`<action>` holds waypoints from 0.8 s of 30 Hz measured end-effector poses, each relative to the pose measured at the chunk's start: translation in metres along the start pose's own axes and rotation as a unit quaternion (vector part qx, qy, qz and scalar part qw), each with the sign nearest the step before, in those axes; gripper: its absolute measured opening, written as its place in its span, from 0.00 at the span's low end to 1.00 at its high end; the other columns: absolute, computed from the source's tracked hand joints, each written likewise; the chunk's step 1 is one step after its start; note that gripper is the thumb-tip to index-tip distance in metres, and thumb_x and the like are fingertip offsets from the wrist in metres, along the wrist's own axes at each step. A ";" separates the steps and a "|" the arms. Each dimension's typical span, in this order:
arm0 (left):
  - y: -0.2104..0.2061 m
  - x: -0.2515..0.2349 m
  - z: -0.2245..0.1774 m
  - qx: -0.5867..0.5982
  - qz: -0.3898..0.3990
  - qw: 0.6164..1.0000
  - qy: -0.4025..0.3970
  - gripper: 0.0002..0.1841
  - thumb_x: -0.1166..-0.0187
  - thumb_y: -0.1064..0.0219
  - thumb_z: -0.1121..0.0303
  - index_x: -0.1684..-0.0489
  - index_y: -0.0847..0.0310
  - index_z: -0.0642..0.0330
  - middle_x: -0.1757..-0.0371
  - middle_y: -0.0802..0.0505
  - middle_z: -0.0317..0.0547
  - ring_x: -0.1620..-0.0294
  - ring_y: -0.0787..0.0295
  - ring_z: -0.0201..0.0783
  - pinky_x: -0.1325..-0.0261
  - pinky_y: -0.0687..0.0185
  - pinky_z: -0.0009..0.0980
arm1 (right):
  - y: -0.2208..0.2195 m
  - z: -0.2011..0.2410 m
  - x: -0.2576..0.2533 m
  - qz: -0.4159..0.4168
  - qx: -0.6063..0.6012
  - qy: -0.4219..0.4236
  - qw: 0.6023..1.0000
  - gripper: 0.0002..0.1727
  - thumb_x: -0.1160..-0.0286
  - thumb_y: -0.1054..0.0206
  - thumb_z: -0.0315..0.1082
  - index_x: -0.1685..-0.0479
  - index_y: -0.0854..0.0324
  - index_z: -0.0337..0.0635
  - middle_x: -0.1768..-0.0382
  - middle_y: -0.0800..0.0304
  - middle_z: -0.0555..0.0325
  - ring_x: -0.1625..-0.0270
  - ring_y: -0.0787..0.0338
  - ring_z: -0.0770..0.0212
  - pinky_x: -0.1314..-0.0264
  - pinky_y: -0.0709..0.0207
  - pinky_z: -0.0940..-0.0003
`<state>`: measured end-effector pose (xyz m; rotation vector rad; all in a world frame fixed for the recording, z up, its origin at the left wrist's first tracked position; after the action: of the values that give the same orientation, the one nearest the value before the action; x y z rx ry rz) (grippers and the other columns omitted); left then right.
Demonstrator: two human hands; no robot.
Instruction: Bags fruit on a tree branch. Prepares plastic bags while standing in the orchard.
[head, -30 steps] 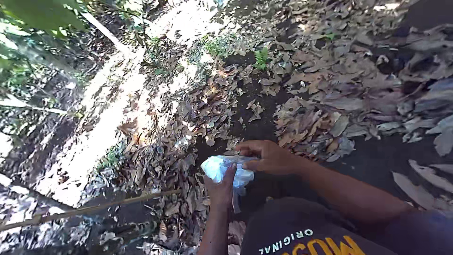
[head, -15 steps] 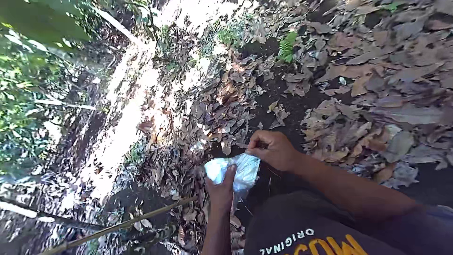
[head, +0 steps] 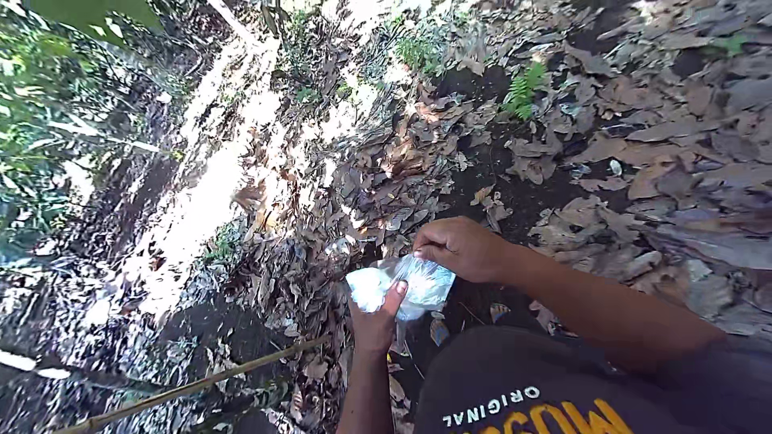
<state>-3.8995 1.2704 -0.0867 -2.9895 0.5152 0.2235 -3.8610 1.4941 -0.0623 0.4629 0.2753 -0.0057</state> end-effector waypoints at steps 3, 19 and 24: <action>0.022 -0.014 0.001 0.067 0.013 0.998 0.000 0.29 0.39 0.16 0.71 0.40 0.24 0.72 0.53 0.06 0.53 0.52 0.05 0.43 0.44 0.07 0.42 | -0.009 0.008 -0.014 -0.058 0.014 -0.008 0.998 0.13 0.13 0.38 0.44 0.57 0.13 0.48 0.64 0.13 0.65 0.61 0.13 0.69 0.54 0.15 0.63; 0.206 -0.088 -0.015 0.074 -0.108 0.988 -0.086 0.18 0.33 0.24 0.77 0.45 0.19 0.72 0.51 0.07 0.55 0.50 0.08 0.44 0.42 0.09 0.43 | -0.012 0.083 -0.107 -0.109 0.017 0.124 0.986 0.09 0.21 0.35 0.31 0.53 0.09 0.44 0.58 0.06 0.66 0.59 0.09 0.74 0.54 0.10 0.73; 0.220 -0.126 -0.050 0.060 -0.166 0.977 -0.120 0.11 0.27 0.31 0.78 0.50 0.20 0.72 0.59 0.08 0.54 0.64 0.09 0.43 0.60 0.09 0.40 | 0.006 0.139 -0.119 -0.074 0.063 0.263 0.960 0.11 0.16 0.35 0.39 0.59 0.10 0.43 0.62 0.07 0.68 0.59 0.09 0.76 0.53 0.11 0.76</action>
<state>-4.0853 1.0987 -0.0331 -2.8167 0.0029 0.4941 -3.9395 1.4310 0.0907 0.5664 0.8372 -0.0469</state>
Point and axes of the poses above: each hand's wrist, its own x-axis away from the middle knuckle, its own y-axis out of the back of the hand, z = x × y, the point moved 3 cm from there along -x, towards the middle knuckle
